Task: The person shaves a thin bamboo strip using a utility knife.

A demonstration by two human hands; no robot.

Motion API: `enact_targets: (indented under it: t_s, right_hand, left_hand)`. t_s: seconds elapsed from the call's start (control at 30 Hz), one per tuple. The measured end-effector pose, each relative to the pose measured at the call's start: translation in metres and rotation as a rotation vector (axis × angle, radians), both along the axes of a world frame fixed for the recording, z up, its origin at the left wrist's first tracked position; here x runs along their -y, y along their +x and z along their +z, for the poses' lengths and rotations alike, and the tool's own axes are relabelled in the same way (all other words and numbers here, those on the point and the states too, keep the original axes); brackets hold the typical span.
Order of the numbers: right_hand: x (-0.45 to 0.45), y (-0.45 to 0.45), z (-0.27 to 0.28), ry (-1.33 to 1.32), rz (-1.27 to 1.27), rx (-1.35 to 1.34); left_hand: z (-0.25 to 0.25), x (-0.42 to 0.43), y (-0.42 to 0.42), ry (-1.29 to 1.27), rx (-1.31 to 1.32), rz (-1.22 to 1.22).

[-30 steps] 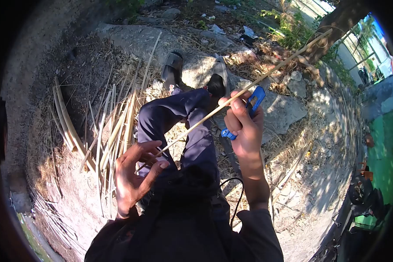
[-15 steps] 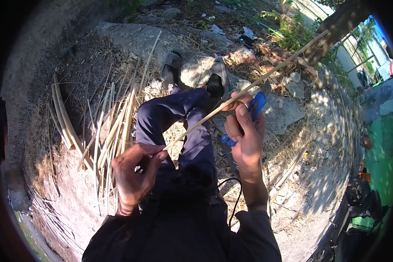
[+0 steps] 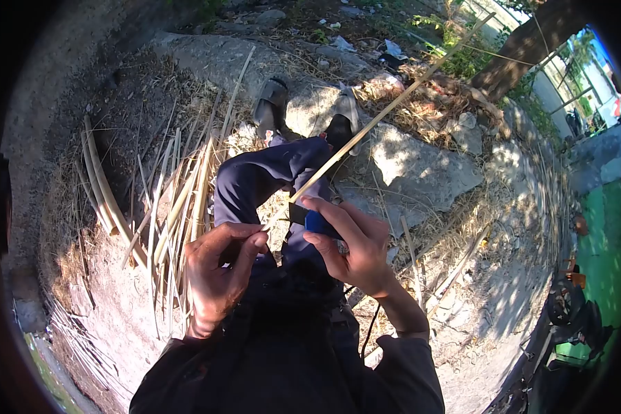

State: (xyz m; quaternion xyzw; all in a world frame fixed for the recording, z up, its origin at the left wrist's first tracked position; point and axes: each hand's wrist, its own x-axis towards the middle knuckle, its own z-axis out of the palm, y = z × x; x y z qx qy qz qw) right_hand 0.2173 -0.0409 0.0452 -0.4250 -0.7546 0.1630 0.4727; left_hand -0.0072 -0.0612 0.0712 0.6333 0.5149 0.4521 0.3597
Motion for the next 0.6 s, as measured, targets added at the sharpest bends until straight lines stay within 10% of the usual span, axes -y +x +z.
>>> enact_targets:
  t_s: [0.3, 0.6]
  right_hand:
    - [0.001, -0.007, -0.004, 0.063, -0.005, 0.158]
    - [-0.006, 0.0, -0.005, -0.279, 0.033, -0.506]
  left_hand:
    - [-0.004, 0.003, 0.003, 0.009, -0.007, -0.027]
    - [-0.007, 0.003, 0.002, 0.006, -0.019, -0.071]
